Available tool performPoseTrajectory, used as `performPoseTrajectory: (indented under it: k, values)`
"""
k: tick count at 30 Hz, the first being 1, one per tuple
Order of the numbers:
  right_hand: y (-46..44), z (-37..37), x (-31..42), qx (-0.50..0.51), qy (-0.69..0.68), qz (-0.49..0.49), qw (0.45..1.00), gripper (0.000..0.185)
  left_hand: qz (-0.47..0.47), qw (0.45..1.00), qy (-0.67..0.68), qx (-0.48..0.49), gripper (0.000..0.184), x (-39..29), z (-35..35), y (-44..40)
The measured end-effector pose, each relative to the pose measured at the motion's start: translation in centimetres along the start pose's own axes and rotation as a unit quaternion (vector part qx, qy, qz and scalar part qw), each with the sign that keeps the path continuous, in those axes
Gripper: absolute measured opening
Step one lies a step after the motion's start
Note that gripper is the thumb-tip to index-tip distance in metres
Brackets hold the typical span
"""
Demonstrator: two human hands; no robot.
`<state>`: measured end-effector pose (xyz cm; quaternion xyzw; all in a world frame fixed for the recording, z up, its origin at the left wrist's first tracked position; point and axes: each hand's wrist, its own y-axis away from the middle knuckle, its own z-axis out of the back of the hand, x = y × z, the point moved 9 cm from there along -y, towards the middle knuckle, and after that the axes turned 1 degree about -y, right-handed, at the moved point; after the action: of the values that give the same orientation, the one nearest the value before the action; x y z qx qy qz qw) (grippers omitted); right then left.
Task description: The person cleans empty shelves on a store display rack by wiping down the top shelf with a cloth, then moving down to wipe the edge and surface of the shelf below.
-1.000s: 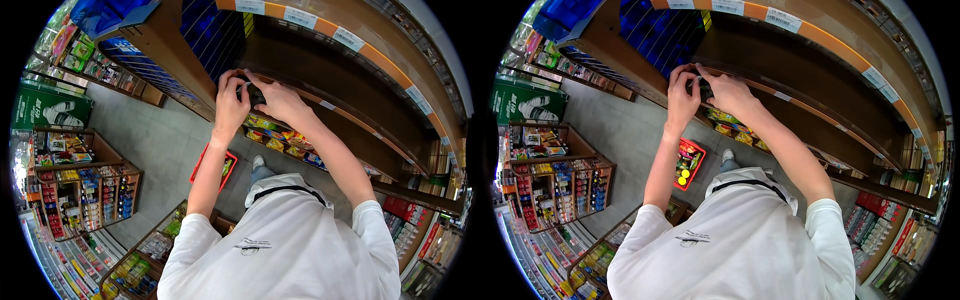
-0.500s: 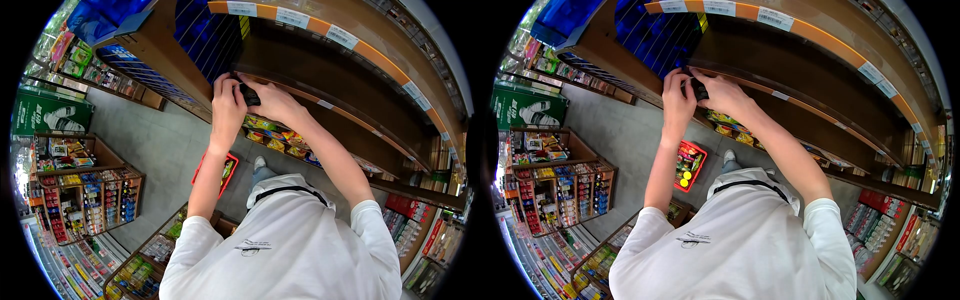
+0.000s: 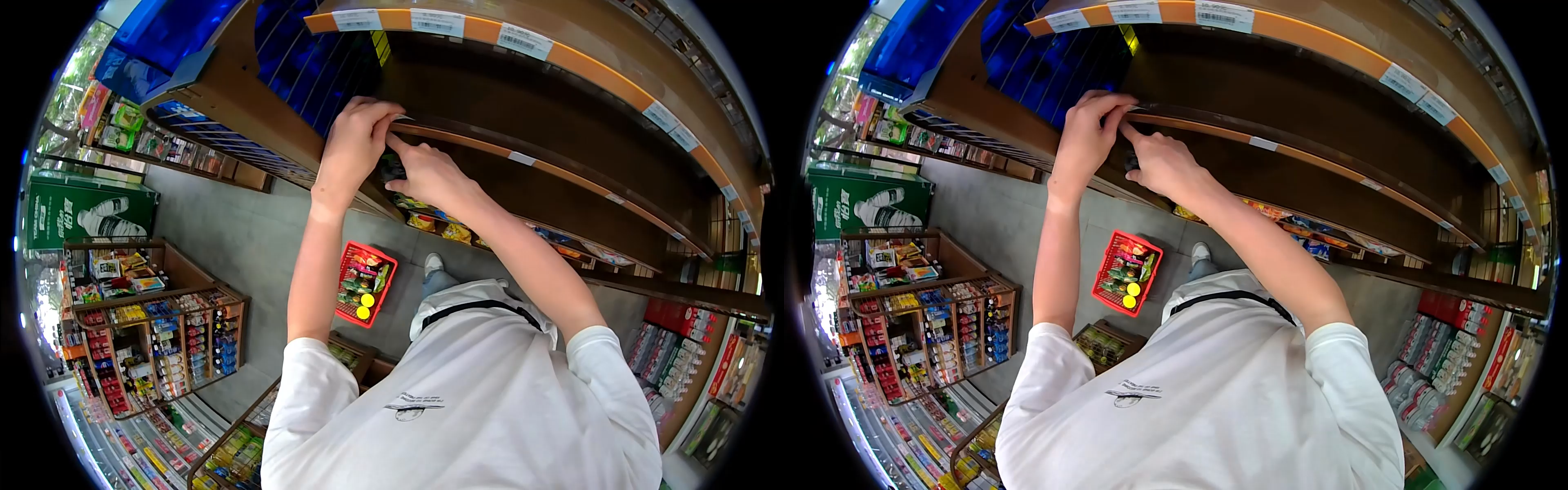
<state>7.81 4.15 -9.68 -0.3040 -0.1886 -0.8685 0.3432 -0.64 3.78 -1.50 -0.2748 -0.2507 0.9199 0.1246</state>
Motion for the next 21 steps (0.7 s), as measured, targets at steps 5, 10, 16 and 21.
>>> performPoseTrajectory:
  k: [5, 10, 16, 21]
  values:
    - [0.1, -0.2, 0.2, -0.031, -0.001, 0.018, 0.999, 0.078, 0.057, 0.997, 0.045, 0.022, 0.015, 1.6, -1.1, 0.2]
    - [0.2, 0.0, 0.3, -0.036, -0.004, 0.013, 0.999, 0.078, 0.06, 0.997, 0.035, 0.026, 0.016, 1.9, -1.1, 0.3]
    - [0.1, -0.1, 0.3, -0.035, 0.005, 0.007, 0.999, 0.077, 0.049, 0.997, 0.023, 0.054, 0.018, 2.2, -1.9, 0.4]
    - [0.1, -0.2, 0.2, -0.031, 0.006, 0.009, 0.999, 0.075, 0.023, 0.998, 0.0, 0.061, 0.019, 1.0, -2.0, 0.4]
